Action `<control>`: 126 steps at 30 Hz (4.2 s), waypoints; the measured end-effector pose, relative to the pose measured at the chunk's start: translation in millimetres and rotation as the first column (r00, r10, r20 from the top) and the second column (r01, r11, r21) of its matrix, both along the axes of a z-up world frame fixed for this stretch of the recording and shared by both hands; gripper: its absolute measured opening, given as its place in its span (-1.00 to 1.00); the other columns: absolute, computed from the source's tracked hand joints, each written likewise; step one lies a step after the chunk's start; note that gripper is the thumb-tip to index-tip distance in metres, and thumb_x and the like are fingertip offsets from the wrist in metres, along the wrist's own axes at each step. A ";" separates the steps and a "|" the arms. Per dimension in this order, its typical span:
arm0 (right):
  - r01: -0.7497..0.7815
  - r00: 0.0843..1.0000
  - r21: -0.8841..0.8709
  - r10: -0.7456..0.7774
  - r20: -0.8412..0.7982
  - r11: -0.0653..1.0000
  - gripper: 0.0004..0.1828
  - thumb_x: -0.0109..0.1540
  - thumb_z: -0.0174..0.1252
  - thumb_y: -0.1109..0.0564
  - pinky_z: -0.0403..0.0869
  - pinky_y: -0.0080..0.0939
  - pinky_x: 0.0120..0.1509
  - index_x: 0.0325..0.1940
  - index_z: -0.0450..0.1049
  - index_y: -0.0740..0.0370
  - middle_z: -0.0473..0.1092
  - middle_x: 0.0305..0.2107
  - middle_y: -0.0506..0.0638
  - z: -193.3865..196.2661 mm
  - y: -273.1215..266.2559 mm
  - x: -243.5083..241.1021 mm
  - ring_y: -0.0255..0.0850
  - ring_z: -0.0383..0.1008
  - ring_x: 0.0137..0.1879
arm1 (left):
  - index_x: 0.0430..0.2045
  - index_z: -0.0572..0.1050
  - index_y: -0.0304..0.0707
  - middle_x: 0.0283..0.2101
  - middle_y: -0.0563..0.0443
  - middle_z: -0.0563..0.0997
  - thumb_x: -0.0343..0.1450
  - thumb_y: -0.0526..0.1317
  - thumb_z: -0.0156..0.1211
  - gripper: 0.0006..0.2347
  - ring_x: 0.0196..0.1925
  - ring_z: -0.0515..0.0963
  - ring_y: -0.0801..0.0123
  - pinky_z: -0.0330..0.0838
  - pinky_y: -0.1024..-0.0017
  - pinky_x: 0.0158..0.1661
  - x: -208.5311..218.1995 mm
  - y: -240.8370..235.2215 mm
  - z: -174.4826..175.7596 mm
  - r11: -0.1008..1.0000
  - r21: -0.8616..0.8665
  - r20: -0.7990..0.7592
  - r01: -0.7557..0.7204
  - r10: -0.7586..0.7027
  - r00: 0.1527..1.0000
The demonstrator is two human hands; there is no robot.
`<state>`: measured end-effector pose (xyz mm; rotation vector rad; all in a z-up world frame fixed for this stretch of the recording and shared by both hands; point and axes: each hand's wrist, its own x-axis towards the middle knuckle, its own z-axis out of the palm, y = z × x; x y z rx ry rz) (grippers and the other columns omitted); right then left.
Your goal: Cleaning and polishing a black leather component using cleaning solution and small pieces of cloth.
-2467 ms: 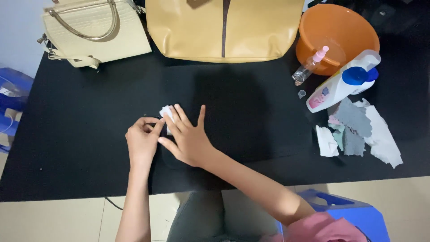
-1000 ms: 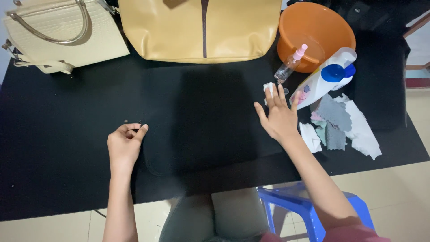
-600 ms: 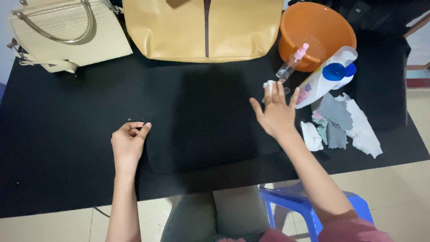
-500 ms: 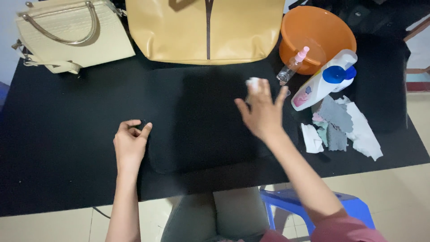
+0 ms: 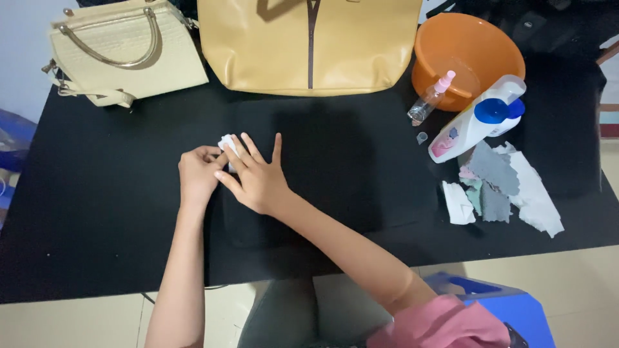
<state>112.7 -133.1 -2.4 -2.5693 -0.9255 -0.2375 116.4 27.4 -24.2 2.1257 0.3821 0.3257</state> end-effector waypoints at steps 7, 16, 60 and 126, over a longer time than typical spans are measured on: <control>0.054 0.963 0.119 -0.083 0.255 0.991 -0.33 0.38 -0.09 -0.34 -0.34 0.64 0.59 0.34 0.42 0.17 0.36 0.30 0.15 -6.9 -12.9 10.3 -0.05 0.17 0.55 | -0.36 0.67 -0.38 -0.67 0.02 0.49 0.37 -0.13 0.46 -0.77 -0.52 0.55 0.31 0.39 0.35 -0.48 9.4 6.7 -16.6 0.998 -0.050 -0.016 -0.023 0.022 1.000; 0.151 0.988 -0.124 -0.145 0.057 0.981 -0.23 0.43 -0.35 -0.39 -0.46 0.59 0.58 0.52 0.17 0.16 0.15 0.46 0.13 23.2 -73.4 20.3 -0.02 -0.02 0.63 | -0.32 0.64 -0.44 -0.67 0.08 0.45 0.40 -0.21 0.41 -0.80 -0.53 0.42 0.42 0.29 0.44 -0.50 2.7 1.3 1.5 0.991 -0.129 -0.067 -0.033 0.024 0.997; 0.201 0.954 0.046 -0.206 0.220 0.978 -0.41 0.42 0.02 -0.13 -0.06 0.69 0.45 0.42 0.31 0.28 0.30 0.30 0.36 35.3 -77.5 44.1 0.18 0.18 0.51 | -0.36 0.66 -0.38 -0.59 -0.03 0.58 0.36 -0.21 0.42 -0.82 -0.54 0.52 0.35 0.39 0.41 -0.59 -17.0 19.7 7.0 0.987 -0.122 -0.174 -0.108 0.086 0.981; 0.483 0.854 -0.403 -0.520 0.021 0.777 -0.11 0.46 -0.44 -0.50 -0.73 0.36 0.57 0.56 0.12 0.21 -0.05 0.55 0.07 34.8 -208.8 121.4 -0.11 -0.28 0.68 | -0.32 0.64 -0.45 -0.63 0.10 0.48 0.38 -0.29 0.38 -0.85 -0.53 0.42 0.54 0.33 0.57 -0.47 55.4 27.3 4.9 0.983 -0.160 0.030 -0.085 0.091 0.995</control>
